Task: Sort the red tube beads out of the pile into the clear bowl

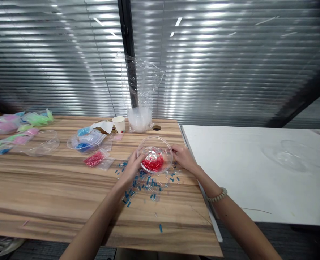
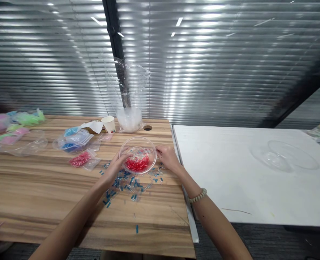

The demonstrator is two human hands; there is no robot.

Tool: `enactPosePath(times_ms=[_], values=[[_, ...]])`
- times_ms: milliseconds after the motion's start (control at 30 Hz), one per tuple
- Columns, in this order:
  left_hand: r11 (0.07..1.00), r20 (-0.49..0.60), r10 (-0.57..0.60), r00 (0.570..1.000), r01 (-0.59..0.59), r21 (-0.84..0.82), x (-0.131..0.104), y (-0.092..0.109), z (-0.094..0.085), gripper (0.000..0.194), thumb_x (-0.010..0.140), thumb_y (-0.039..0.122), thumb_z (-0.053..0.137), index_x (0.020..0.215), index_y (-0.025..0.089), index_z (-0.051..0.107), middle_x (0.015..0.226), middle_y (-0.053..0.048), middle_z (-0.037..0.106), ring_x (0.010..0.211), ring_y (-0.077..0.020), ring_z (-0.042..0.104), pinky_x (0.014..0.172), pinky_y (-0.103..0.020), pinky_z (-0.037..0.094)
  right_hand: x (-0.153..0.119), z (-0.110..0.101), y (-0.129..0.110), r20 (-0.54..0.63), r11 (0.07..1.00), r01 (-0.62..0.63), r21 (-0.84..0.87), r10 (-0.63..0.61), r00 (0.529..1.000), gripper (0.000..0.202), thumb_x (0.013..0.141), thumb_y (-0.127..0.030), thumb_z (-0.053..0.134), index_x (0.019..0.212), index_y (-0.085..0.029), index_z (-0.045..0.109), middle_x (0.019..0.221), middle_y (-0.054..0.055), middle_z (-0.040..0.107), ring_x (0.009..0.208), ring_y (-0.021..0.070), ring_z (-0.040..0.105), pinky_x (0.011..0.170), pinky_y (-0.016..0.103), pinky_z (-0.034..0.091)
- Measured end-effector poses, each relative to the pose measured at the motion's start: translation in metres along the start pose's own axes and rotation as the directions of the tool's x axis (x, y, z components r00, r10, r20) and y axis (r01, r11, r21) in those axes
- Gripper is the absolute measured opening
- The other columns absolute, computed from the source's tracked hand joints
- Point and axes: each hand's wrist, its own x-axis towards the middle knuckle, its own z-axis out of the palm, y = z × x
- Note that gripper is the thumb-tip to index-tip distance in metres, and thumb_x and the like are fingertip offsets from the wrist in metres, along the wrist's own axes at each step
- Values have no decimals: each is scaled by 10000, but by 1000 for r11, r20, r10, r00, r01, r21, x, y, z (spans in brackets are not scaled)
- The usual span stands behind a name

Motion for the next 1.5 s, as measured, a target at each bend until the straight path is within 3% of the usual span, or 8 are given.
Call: enactPosePath(times_ms=[733,900,1267,1500], values=[[997,-3,35,999,-34,70,3,-6,-2,476,794,401,610,1230,218,555,1277,-69,589,1217,-270,502,1023,-371,381,-1,2,2,14,999,19,-42,-18,1000,165,853,-110,527,865,-158,684,872,73,714,789,191,641,714,267,462],[995,0,59,998,-59,75,3,-7,-3,438,784,384,626,1193,231,582,1338,-55,539,1249,-277,466,1040,-365,358,-2,2,1,26,999,28,-35,-27,999,179,838,-99,544,911,-166,692,886,67,719,814,195,647,729,269,468],[993,59,94,994,-98,59,2,-8,-2,445,811,386,591,1221,215,564,1314,-76,552,1216,-275,490,1019,-396,365,-2,2,-1,47,999,21,-29,-19,999,174,845,-124,545,898,-175,702,847,58,723,764,188,653,692,263,471],[995,60,84,995,-86,41,1,-7,-2,428,811,391,592,1202,220,572,1337,-64,533,1212,-270,492,997,-372,380,-2,0,-3,54,1000,12,-12,-12,998,191,839,-121,552,947,-181,697,922,61,726,838,197,658,748,278,482]])
